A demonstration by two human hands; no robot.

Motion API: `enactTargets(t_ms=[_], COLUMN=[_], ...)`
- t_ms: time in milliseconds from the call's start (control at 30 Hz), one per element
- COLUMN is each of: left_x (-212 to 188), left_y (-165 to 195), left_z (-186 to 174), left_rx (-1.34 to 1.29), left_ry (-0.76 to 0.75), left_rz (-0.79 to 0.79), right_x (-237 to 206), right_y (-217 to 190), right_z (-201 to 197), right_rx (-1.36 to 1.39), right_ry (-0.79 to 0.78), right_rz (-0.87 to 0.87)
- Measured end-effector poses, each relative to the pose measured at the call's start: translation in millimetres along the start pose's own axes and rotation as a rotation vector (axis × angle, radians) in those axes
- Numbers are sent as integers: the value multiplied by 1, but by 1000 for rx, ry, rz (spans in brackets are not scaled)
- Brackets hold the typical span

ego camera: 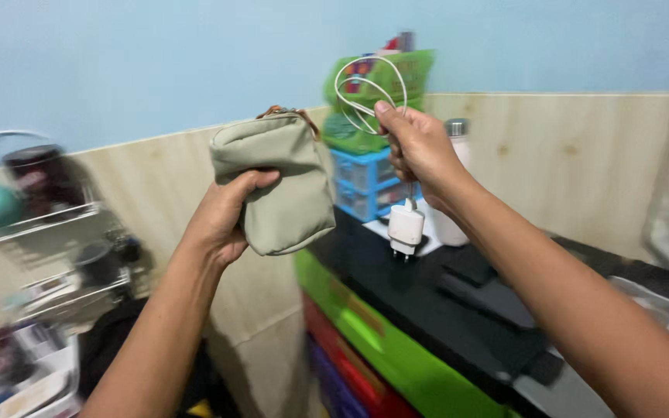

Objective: The person packs a black duffel bag on a chair, placing a pouch, charging cables, a wallet, a water bottle, keys, and a small tin inside, then unzips the bag and takes the items back out, arranging them on the desk.

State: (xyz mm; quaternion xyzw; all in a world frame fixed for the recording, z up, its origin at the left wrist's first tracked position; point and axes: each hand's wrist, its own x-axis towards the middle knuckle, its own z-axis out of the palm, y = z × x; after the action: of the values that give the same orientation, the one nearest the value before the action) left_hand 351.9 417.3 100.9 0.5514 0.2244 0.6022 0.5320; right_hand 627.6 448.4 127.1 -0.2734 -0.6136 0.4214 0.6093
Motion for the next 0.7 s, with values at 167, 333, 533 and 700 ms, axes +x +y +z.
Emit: enactTargets(t_ms=[167, 333, 533, 700], left_x=[33, 57, 90, 129], left_y=[-51, -81, -119, -156], left_z=[64, 118, 149, 129], left_rx=[-152, -110, -6, 299], left_ry=[-90, -206, -209, -120], left_rz=[-66, -49, -30, 70], right_x=[-17, -40, -51, -46], right_y=[-16, -31, -32, -27], right_z=[-75, -122, -166, -188], right_rx=[-146, -294, -296, -239], right_ry=[66, 186, 301, 363], right_rz=[0, 42, 12, 3])
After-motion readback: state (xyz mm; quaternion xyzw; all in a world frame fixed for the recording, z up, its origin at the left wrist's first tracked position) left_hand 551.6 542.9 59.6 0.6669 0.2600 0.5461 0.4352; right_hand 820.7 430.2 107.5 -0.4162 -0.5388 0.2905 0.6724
